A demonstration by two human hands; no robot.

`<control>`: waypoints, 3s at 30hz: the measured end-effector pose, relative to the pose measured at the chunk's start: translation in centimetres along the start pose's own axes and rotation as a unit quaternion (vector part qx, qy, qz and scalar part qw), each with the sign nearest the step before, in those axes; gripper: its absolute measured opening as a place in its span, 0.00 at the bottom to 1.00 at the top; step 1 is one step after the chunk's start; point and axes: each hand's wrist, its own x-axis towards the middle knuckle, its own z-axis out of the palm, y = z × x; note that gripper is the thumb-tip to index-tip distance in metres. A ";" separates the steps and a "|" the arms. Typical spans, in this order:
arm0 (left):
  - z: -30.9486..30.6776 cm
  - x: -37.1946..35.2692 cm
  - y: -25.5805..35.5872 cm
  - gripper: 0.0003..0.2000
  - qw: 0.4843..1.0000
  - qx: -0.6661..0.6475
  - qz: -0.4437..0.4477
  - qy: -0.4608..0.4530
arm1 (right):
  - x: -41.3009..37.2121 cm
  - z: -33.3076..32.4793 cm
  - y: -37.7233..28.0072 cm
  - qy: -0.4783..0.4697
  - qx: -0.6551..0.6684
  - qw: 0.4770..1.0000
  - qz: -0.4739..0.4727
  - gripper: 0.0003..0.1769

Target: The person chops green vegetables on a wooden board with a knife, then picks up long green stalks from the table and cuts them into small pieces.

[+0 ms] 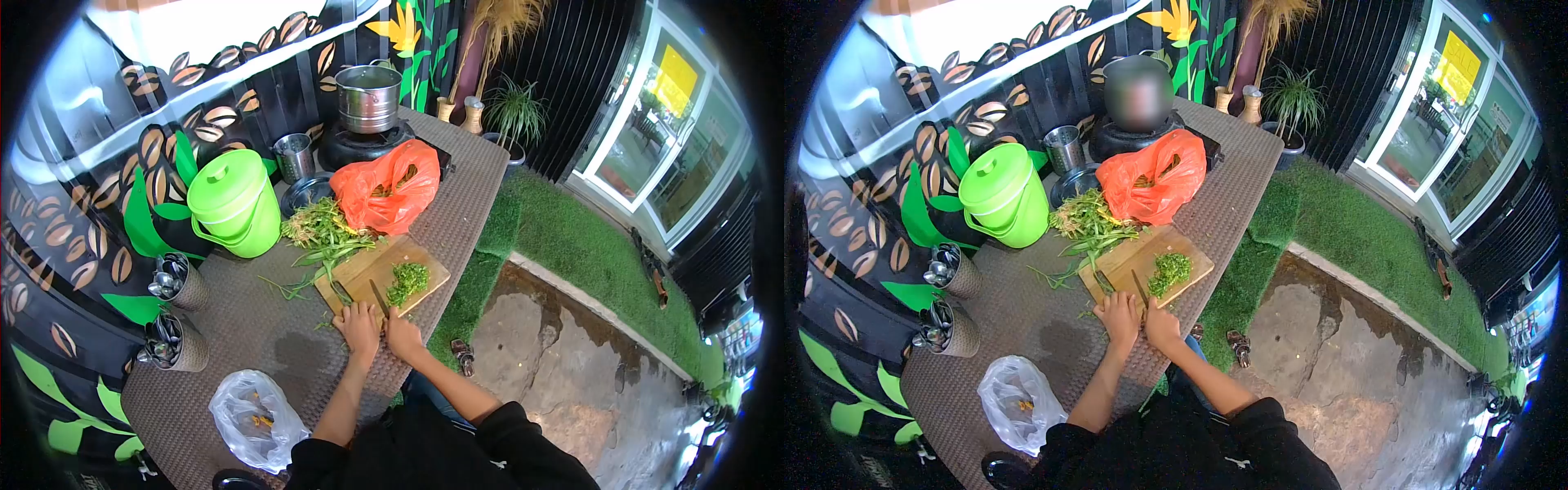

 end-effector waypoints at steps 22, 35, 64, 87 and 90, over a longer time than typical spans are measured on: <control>-2.0 6.6 -5.0 0.06 0.990 0.096 -0.045 -0.094 | -0.6 -1.8 1.2 -0.009 0.129 0.991 -0.026 0.18; -3.1 6.3 -3.8 0.12 0.969 0.157 -0.030 -0.188 | -2.0 -1.4 1.9 0.000 0.144 0.989 -0.024 0.18; -2.5 1.4 -1.8 0.05 0.957 -0.258 -0.101 -0.086 | -1.4 -1.4 1.4 0.053 0.015 0.997 -0.045 0.15; 0.3 -0.1 0.4 0.05 0.967 -0.252 -0.035 -0.019 | -1.1 -0.6 -0.2 0.025 -0.034 0.999 -0.014 0.15; 0.1 -0.1 0.6 0.05 0.969 -0.245 -0.020 -0.016 | 0.4 -1.6 0.4 0.001 -0.017 0.999 -0.047 0.18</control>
